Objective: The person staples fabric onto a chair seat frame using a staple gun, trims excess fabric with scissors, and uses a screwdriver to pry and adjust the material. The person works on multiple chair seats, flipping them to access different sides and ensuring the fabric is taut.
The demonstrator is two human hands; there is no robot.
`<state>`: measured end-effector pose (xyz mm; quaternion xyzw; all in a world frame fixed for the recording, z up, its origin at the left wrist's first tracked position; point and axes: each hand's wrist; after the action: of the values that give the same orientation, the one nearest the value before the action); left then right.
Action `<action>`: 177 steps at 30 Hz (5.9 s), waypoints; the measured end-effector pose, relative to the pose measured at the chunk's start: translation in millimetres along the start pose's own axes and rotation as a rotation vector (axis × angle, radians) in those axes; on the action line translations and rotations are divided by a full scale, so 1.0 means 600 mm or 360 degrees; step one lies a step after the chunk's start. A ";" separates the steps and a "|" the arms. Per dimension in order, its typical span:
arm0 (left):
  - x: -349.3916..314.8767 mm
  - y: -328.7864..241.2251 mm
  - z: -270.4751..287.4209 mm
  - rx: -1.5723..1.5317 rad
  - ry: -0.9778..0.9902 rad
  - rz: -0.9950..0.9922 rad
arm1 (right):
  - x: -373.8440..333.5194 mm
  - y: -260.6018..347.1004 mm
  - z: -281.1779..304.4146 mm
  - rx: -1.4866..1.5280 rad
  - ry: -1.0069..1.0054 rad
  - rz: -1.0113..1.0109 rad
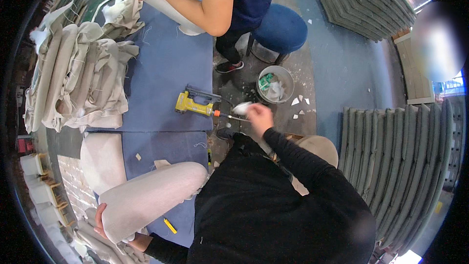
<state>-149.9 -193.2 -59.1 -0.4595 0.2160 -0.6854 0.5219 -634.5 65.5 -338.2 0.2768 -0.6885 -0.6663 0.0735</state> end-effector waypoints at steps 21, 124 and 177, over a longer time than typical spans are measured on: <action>0.044 -0.171 -0.220 0.0038 -0.0184 -0.0630 | -0.082 0.398 -0.542 0.0602 0.2171 0.0466; 0.252 -0.164 -0.147 0.0618 0.0788 -0.0282 | -0.034 0.390 -0.686 0.0327 0.2144 0.0947; 0.230 -0.256 -0.382 0.1428 0.0728 -0.0516 | 0.272 -0.054 -0.311 -0.1100 0.1304 -0.0118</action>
<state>-430.0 -305.6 4.8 -0.0571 -0.0640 -0.8652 0.4941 -673.9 -174.6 -394.2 0.4980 -0.3336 -0.6936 0.3994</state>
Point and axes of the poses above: each hand's wrist, its own x-axis towards the middle knuckle, its own z-axis out of the back of the hand, y = z × x, and after that the axes turned 12 degrees about x, right-handed
